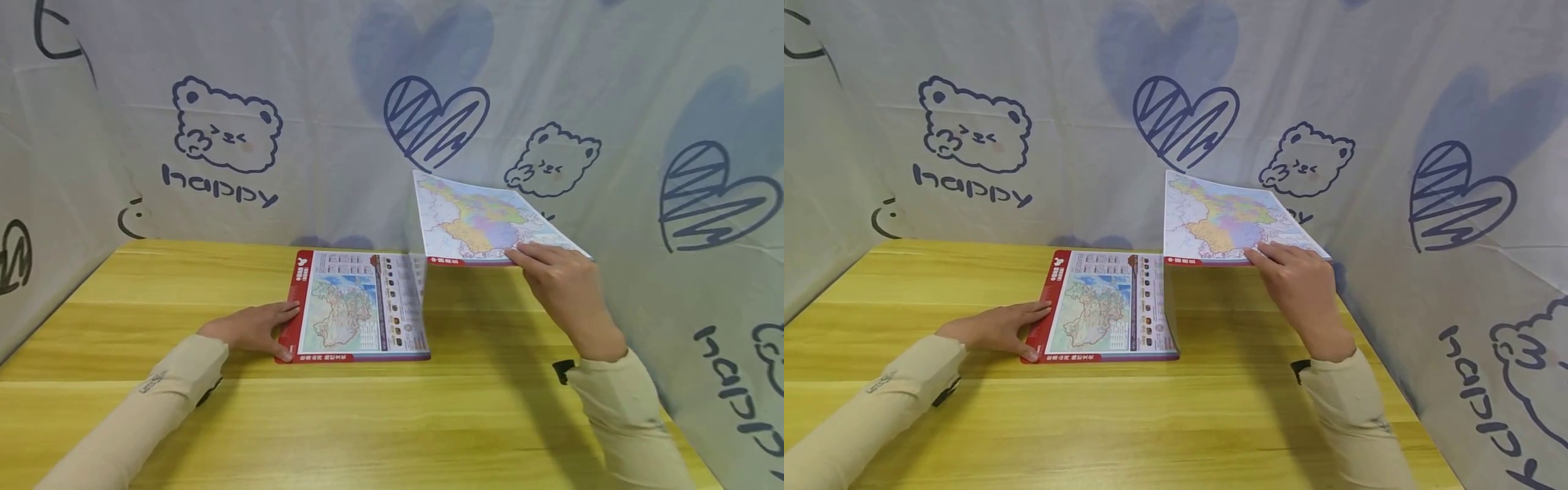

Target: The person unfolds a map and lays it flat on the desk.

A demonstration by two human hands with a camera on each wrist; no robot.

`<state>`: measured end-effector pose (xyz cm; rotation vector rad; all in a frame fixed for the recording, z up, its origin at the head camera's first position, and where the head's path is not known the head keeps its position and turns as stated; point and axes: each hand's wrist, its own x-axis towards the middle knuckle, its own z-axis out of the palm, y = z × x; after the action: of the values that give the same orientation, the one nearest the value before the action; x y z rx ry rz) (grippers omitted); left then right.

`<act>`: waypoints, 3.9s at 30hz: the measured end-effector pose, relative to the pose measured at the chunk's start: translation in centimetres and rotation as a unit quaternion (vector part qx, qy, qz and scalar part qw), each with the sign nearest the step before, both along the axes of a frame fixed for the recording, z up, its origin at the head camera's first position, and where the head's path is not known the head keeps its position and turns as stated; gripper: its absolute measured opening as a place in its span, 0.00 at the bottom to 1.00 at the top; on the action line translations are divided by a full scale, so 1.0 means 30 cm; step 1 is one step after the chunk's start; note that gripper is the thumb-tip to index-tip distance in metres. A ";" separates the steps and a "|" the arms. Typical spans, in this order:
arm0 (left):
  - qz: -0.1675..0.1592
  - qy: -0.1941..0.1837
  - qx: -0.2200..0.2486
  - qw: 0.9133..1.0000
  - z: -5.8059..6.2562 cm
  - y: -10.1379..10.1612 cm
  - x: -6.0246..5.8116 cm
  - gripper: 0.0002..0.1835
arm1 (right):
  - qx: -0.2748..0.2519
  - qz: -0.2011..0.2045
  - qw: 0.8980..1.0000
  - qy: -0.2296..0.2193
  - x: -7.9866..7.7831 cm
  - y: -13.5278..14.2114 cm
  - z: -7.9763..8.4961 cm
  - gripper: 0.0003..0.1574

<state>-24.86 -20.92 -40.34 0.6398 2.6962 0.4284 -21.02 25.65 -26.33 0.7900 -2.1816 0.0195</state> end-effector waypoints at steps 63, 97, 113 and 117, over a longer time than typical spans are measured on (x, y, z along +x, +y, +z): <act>0.121 0.023 -0.054 0.991 -0.001 -0.240 0.035 0.54 | -0.001 0.013 0.999 0.044 -0.022 0.249 -0.112 0.22; 0.145 -0.006 -0.019 0.989 -0.013 -0.395 0.063 0.62 | -0.010 0.043 0.999 -0.017 -0.058 0.319 -0.336 0.28; 0.141 -0.018 -0.004 0.990 0.000 -0.374 0.077 0.62 | 0.055 -0.024 0.987 -0.146 -0.043 0.316 -0.404 0.19; 0.140 -0.021 -0.004 0.990 0.003 -0.370 0.080 0.61 | 0.077 -0.041 0.979 -0.185 -0.046 0.306 -0.415 0.16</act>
<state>-22.46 -32.03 -40.26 0.2453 2.7524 0.4933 -22.39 34.83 -38.79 0.8343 -2.5911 -0.0489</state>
